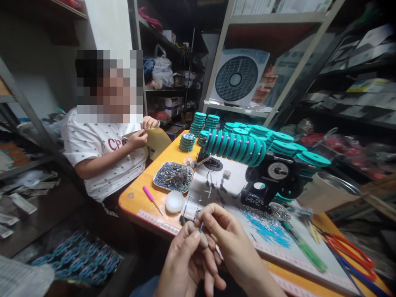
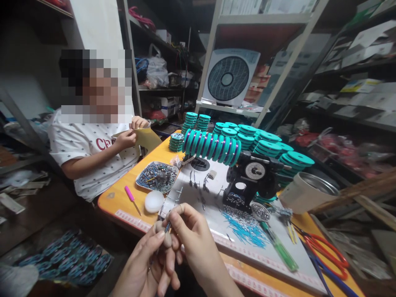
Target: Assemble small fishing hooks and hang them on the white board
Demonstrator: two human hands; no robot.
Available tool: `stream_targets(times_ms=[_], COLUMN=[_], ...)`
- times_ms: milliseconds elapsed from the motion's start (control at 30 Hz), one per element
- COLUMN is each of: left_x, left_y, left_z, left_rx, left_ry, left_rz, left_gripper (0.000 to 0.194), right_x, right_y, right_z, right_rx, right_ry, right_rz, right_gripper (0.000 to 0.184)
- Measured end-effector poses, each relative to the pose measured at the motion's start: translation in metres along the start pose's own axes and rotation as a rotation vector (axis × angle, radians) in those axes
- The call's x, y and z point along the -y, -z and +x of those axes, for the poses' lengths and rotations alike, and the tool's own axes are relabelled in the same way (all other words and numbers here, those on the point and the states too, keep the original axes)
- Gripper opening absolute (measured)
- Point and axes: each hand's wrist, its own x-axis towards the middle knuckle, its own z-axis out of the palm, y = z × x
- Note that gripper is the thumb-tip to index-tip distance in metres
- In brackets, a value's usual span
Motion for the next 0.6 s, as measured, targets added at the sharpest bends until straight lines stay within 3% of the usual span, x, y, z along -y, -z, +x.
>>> stream_targets(times_ms=[200, 267, 400, 467, 600], left_x=[0.004, -0.004, -0.028, -0.037, -0.041], left_y=[0.005, 0.004, -0.011, -0.023, -0.041], left_z=[0.002, 0.004, 0.018, 0.031, 0.057], left_rx=[0.004, -0.014, -0.101, -0.107, -0.003], left_ry=[0.015, -0.036, -0.263, -0.297, -0.14], left_rz=[0.035, 0.257, 0.774, 0.753, 0.424], left_gripper=[0.033, 0.034, 0.028, 0.025, 0.026], right_x=[0.004, 0.013, 0.037, 0.047, 0.063], right_y=[0.002, 0.007, 0.013, 0.015, 0.025], right_z=[-0.004, -0.009, -0.021, -0.027, -0.037], right_rx=[-0.031, -0.056, -0.118, -0.117, -0.056], right_ry=[0.0, 0.05, 0.194, 0.26, 0.27], right_rz=[-0.048, -0.183, -0.551, -0.756, -1.095], right_gripper=[0.033, 0.032, 0.028, 0.026, 0.026])
